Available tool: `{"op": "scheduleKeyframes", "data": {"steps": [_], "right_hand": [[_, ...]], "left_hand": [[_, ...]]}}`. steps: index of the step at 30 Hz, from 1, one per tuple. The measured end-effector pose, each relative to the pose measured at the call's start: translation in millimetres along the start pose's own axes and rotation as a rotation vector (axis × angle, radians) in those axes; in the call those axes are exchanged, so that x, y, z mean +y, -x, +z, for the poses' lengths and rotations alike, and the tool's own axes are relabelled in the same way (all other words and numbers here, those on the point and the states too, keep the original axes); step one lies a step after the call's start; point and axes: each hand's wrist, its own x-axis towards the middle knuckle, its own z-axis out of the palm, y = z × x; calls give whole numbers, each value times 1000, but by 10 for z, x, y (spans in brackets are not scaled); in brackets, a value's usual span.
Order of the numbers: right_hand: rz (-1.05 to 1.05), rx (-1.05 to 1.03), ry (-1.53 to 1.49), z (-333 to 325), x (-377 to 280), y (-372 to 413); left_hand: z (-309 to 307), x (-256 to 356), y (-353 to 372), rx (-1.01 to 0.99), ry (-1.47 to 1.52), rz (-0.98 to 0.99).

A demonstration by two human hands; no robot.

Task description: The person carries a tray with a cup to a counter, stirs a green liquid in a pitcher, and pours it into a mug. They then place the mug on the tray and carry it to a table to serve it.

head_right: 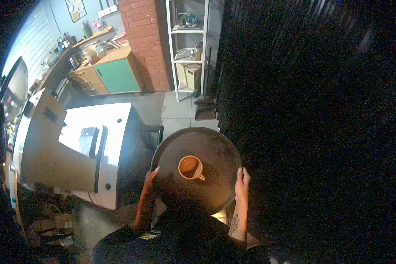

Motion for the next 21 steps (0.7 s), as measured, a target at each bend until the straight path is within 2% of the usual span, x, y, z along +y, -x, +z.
{"op": "scheduleKeyframes", "data": {"steps": [2,3,4,6,8,10,14,18,21], "right_hand": [[38,-11,4,221,133,-480],[42,-55,50,362,41,-659],[54,-96,100,448,-52,-813],[115,-65,100,591,-160,-1223],[29,-102,105,757,-177,-1818],[-3,-96,56,878,-283,-2122],[-60,-129,-105,1333,-705,-2721],[29,-282,112,1991,-964,-3357],[-34,-418,71,2591,-1007,-3943]], "left_hand": [[4,16,-413,-96,383,42],[105,133,-563,-261,414,97],[242,236,-734,-266,411,86],[558,526,-1125,10,51,109],[714,632,-1613,58,-27,140],[682,742,-1930,53,-139,260],[993,1164,-2340,230,-161,193],[1039,1449,-2814,268,-50,224],[918,1582,-3278,359,-51,240]]}}
